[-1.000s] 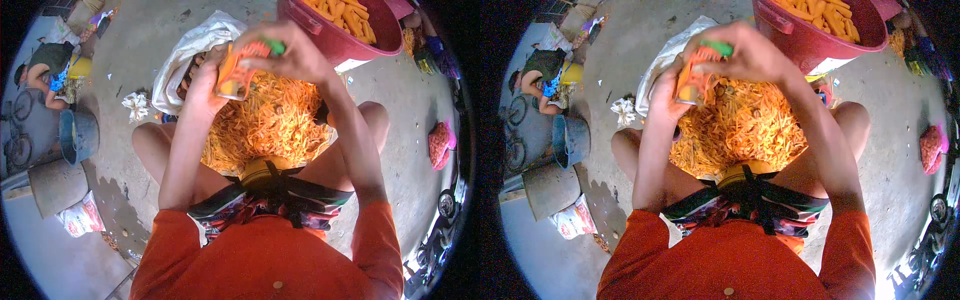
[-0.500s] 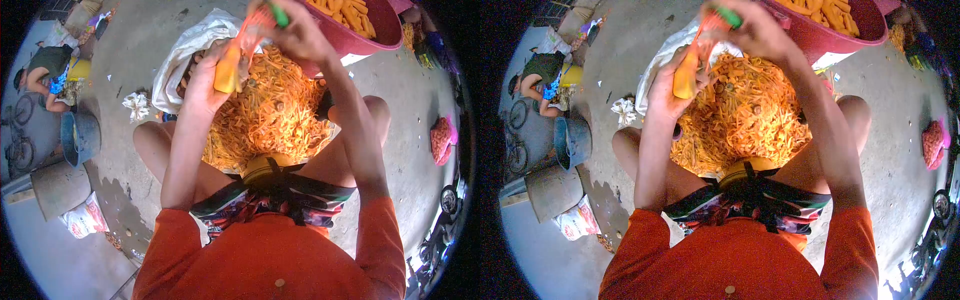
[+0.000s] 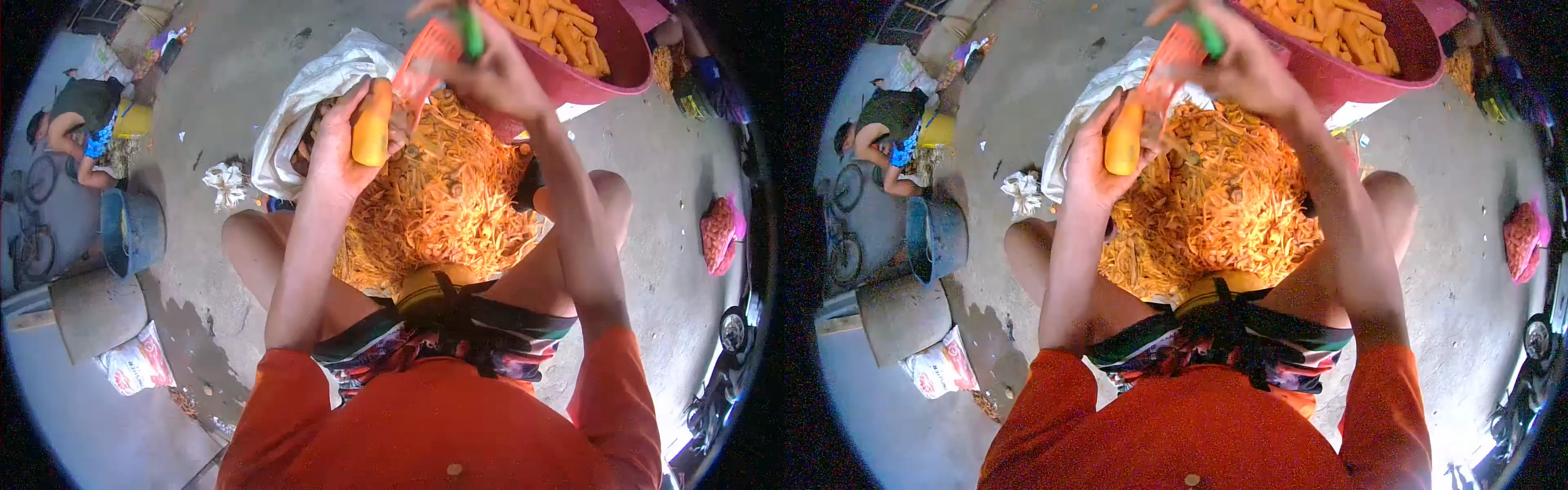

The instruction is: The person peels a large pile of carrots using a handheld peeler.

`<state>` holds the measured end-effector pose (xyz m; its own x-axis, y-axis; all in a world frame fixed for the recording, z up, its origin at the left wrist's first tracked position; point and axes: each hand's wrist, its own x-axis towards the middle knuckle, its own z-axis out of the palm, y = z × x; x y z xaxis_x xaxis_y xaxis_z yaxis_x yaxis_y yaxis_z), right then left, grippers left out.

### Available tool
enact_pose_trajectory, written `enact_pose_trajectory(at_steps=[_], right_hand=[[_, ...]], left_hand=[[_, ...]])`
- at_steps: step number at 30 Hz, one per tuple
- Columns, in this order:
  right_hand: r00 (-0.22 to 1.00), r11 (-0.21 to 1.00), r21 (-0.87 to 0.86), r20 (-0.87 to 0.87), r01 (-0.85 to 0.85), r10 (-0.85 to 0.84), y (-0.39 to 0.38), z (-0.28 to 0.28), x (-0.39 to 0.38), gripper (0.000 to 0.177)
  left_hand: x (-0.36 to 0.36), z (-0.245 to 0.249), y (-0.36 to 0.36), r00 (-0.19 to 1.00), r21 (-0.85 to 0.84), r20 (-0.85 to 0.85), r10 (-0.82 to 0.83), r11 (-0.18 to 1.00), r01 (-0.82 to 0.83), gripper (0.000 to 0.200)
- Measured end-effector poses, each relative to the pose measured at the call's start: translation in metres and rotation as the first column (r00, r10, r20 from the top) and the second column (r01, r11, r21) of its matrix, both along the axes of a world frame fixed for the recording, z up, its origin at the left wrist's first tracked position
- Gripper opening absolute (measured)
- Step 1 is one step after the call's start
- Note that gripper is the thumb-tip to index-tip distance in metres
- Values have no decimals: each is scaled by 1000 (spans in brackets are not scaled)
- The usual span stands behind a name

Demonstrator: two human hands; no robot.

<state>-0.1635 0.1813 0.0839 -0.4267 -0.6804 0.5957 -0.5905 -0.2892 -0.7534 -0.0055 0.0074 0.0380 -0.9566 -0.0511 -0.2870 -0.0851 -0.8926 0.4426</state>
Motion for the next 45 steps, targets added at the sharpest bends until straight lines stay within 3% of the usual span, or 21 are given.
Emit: enact_pose_trajectory(at_steps=[1, 2, 4, 5, 6, 8, 10, 12, 14, 17, 20, 22, 23, 24, 26, 28, 29, 32, 37, 41, 45], right_hand=[[988, 995, -80, -146, -52, 40, -4, 5, 16, 47], [975, 992, 64, -186, -108, 118, -5, 8, 27, 50], [986, 983, 97, 81, -156, 148, -3, 7, 27, 52], [998, 998, 27, -29, -61, 62, 0, 4, 16, 45], [989, 998, -52, -144, 24, -31, 1, 10, 0, 39], [942, 961, 60, -222, 271, -252, 12, 27, -19, 33], [993, 996, 68, 100, 53, -60, 8, -12, -33, 18], [993, 991, -65, 15, -115, 117, 0, -3, 2, 48], [973, 973, 144, -122, -179, 197, -1, 12, 29, 41], [1000, 995, 96, -7, 18, -17, 0, -12, -2, 33], [970, 976, 32, -129, 213, -207, 7, -24, -55, 27], [990, 999, 35, 133, 40, -44, 15, -10, -51, 43], [974, 998, 43, 218, 52, -61, 14, -6, -34, 32], [950, 997, 50, 302, 66, -78, 13, -2, -17, 23], [837, 994, 31, 542, -108, 75, 12, -3, -4, 23], [830, 987, 56, 549, -152, 97, 14, -12, -4, 23], [823, 985, 54, 558, -165, 107, 13, -14, -2, 23], [838, 982, 39, 529, -184, 136, 10, -11, 4, 24], [789, 968, 71, 596, -241, 152, 8, -6, 7, 33], [816, 967, 72, 554, -245, 165, 3, -9, 11, 33], [789, 958, 91, 591, -271, 168, 2, -9, 14, 32]], left_hand=[[0, 1, -1, 999, -100, -5, -43, 994, 43, 29], [0, -2, -3, 999, -104, -8, -44, 994, 43, 29], [6, -9, -6, 979, -13, -120, -162, 987, 162, 29], [5, 4, 13, 999, -177, 31, 14, 984, -9, 29], [5, 8, 14, 999, -172, 32, 12, 985, -6, 29], [6, 13, 12, 999, -114, 24, -48, 992, 51, 23], [4, 9, 9, 999, -93, 32, -7, 996, 10, 25], [2, 2, 8, 995, -39, 59, 78, 996, -76, 30], [4, 9, 13, 991, -115, 90, 95, 990, -85, 30], [7, 13, 14, 993, -148, 101, 67, 988, -52, 24], [3, 11, 7, 994, -168, 78, 79, 984, -65, 24], [5, -6, -6, 995, 72, -6, -101, 992, 101, 27], [5, -17, -9, 992, 6, 109, -69, 998, 69, 28], [-2, -17, 3, 927, -208, 290, 239, 961, -183, 23], [-5, -26, -8, 936, -207, 259, 240, 960, -189, 19], [-3, -24, -21, 936, -302, 134, 324, 914, -273, 17], [-4, -14, -26, 892, -315, 187, 412, 885, -343, 19], [3, 5, -54, 944, -155, 29, 328, 935, -320, 24], [9, 28, -51, 951, -95, -183, 249, 958, -270, 43], [11, 29, -41, 978, -13, -174, 118, 992, -122, 38], [4, 13, -34, 989, -159, -80, 125, 978, -137, 32]])
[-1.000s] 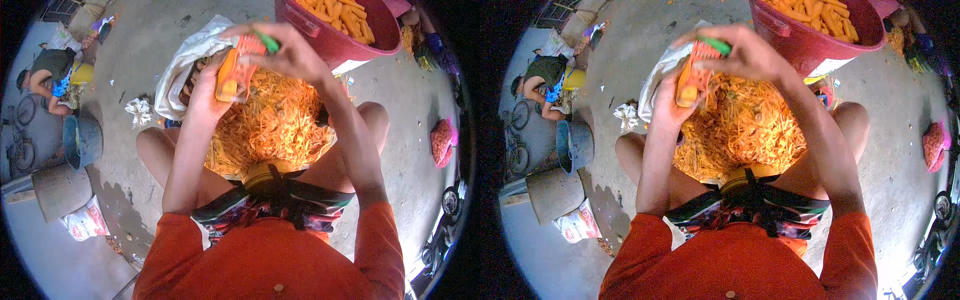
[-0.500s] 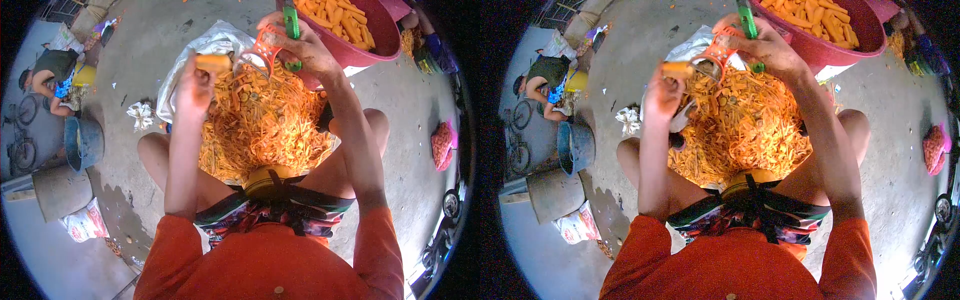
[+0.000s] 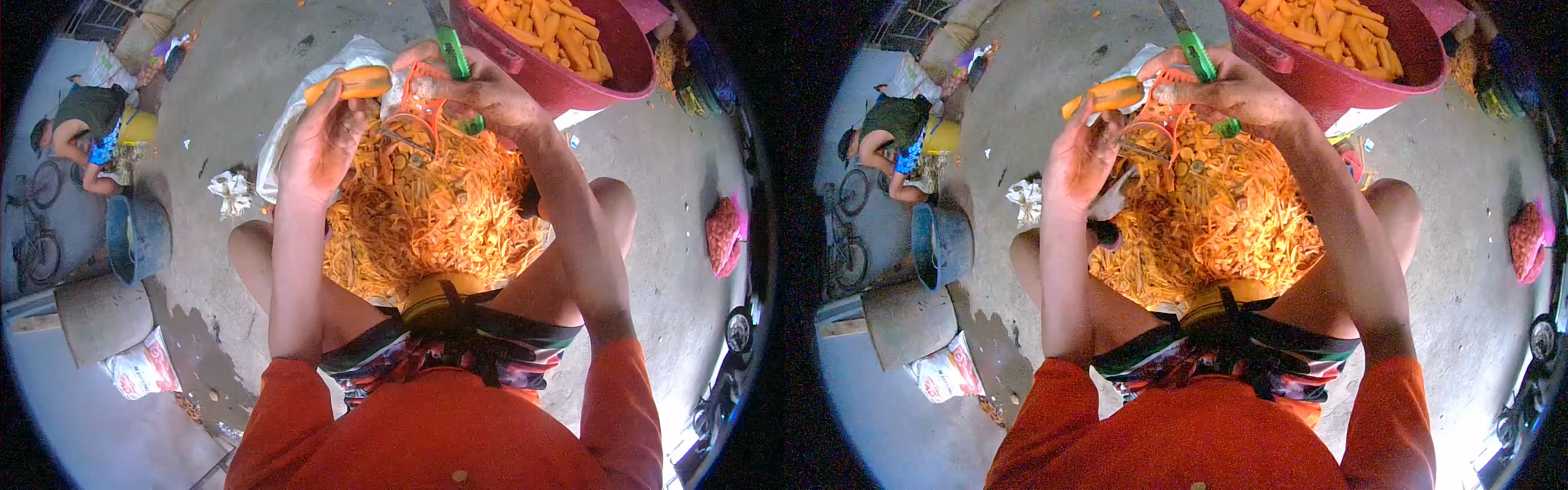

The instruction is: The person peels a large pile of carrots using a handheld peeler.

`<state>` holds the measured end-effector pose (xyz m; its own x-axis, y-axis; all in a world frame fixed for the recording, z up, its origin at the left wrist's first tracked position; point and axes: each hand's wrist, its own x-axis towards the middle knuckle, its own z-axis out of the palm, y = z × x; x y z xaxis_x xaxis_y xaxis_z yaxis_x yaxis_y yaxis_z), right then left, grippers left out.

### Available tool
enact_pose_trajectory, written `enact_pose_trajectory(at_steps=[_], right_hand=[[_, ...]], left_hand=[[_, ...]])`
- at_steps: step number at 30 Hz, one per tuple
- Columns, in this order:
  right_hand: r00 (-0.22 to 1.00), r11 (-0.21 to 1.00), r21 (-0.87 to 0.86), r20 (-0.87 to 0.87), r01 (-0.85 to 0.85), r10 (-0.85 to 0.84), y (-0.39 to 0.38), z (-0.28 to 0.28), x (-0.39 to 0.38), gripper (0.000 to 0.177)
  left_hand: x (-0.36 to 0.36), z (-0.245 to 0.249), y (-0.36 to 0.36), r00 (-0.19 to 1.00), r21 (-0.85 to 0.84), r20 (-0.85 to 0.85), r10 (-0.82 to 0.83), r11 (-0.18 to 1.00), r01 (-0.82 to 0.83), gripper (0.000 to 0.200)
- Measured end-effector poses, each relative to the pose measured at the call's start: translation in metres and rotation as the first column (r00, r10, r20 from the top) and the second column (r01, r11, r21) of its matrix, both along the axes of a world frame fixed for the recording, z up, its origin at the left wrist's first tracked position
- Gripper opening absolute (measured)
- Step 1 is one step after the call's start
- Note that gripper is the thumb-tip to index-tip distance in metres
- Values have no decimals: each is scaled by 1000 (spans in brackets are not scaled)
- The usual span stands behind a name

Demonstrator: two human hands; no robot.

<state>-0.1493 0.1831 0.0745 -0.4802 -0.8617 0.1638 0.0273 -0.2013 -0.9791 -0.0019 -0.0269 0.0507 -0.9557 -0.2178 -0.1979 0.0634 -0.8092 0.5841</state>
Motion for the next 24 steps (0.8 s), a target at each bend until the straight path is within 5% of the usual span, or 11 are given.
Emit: enact_pose_trajectory(at_steps=[3, 6, 9, 11, 12, 14, 18, 20, 24], right_hand=[[999, 999, 1, -11, -49, 49, 0, -1, -1, 32], [1000, 999, 25, -9, -27, 27, -2, -3, -2, 32], [998, 998, 49, 42, -37, 35, -7, -7, -1, 26], [922, 990, -134, -375, 48, -96, -19, -21, -3, 19], [922, 990, -134, -374, 48, -96, -17, -24, -4, 19], [748, 990, 10, -656, 140, -99, -15, -25, -4, 19], [640, 929, 230, -769, 291, -10, -12, -19, 9, 25], [616, 926, 226, -788, 304, -10, -13, -12, 15, 26], [635, 906, 266, -773, 329, -4, -16, -2, 20, 27]], left_hand=[[-1, 14, 5, 999, -41, 27, -34, 999, 36, 32], [-2, 22, 8, 999, 156, 11, 52, 986, -54, 29], [1, 12, 0, 993, 56, -51, 102, 993, -100, 39], [1, 12, 0, 992, -77, -67, 105, 991, -110, 34], [-1, 12, 1, 992, -77, -66, 105, 991, -110, 34], [-4, 15, 7, 984, -274, -4, 179, 946, -173, 31], [-4, 22, 22, 963, -520, -25, 268, 819, -242, 31], [-4, 15, 20, 970, -730, -85, 227, 648, -216, 30], [-6, 1, 16, 967, -800, -146, 210, 550, -240, 33]])
